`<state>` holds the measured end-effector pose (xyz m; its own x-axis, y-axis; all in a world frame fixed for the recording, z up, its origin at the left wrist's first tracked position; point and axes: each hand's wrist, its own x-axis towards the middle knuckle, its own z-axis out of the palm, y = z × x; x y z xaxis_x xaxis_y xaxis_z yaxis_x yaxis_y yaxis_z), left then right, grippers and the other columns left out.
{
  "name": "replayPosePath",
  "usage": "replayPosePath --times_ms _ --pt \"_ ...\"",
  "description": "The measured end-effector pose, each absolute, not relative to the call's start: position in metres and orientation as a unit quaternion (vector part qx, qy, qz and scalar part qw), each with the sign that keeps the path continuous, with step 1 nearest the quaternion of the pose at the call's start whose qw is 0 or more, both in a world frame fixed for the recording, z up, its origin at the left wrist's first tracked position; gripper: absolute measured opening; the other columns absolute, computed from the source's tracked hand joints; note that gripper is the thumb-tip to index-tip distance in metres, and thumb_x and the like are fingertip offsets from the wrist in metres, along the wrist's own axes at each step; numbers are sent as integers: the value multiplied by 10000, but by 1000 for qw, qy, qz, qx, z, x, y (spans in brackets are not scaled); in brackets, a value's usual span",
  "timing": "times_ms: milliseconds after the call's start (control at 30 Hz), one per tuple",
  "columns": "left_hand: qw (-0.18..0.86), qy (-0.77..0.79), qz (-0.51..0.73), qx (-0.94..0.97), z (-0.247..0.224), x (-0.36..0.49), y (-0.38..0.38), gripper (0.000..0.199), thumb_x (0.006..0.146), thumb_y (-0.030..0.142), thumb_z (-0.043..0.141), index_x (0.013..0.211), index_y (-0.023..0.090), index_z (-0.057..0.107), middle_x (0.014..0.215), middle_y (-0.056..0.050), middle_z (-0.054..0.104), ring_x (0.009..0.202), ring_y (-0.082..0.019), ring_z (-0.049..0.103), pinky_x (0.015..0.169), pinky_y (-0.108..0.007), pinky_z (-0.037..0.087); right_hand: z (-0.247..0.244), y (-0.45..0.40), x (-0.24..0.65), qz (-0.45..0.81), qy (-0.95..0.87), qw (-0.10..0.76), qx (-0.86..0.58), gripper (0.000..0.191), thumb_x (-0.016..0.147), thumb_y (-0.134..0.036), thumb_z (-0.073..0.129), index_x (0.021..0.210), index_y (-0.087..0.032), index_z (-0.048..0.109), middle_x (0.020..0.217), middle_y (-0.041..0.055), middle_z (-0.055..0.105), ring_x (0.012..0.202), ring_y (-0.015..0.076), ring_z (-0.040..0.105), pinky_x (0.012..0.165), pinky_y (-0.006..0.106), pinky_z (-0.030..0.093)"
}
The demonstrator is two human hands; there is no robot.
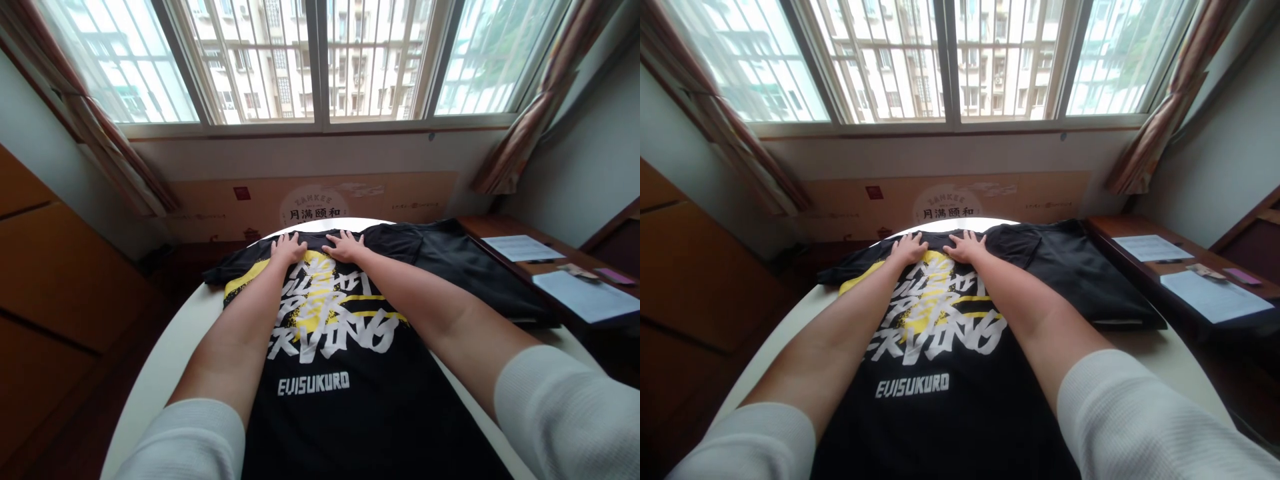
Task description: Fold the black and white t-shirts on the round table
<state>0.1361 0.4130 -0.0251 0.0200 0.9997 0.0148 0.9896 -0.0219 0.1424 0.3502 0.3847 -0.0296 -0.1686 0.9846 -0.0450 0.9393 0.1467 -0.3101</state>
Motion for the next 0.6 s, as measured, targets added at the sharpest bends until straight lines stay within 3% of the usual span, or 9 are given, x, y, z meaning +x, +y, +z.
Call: replayPosePath --times_ms 300,433,600 --pt "43 660 30 749 -26 108 392 799 1054 574 217 1707 114 226 1781 -148 159 1652 -284 148 1326 -490 134 -30 385 351 123 -739 78 -657 1016 990 -808 312 1725 -128 140 1791 168 66 1656 326 32 1272 660 -62" --pt "43 655 6 755 -23 82 381 806 1053 597 233 1713 134 221 1785 -134 138 1655 -285 132 1325 -503 127 -25 376 349 101 -737 91 -662 960 1030 -733 338 1716 -89 148 1787 179 44 1660 298 23 1280 644 -63" --pt "44 657 -2 752 -20 71 377 810 1032 652 258 1725 235 207 1793 -86 114 1651 -352 113 1296 -638 115 -23 332 322 105 -768 123 -619 799 1083 -577 347 1710 -105 193 1789 157 62 1663 284 41 1287 661 -22"
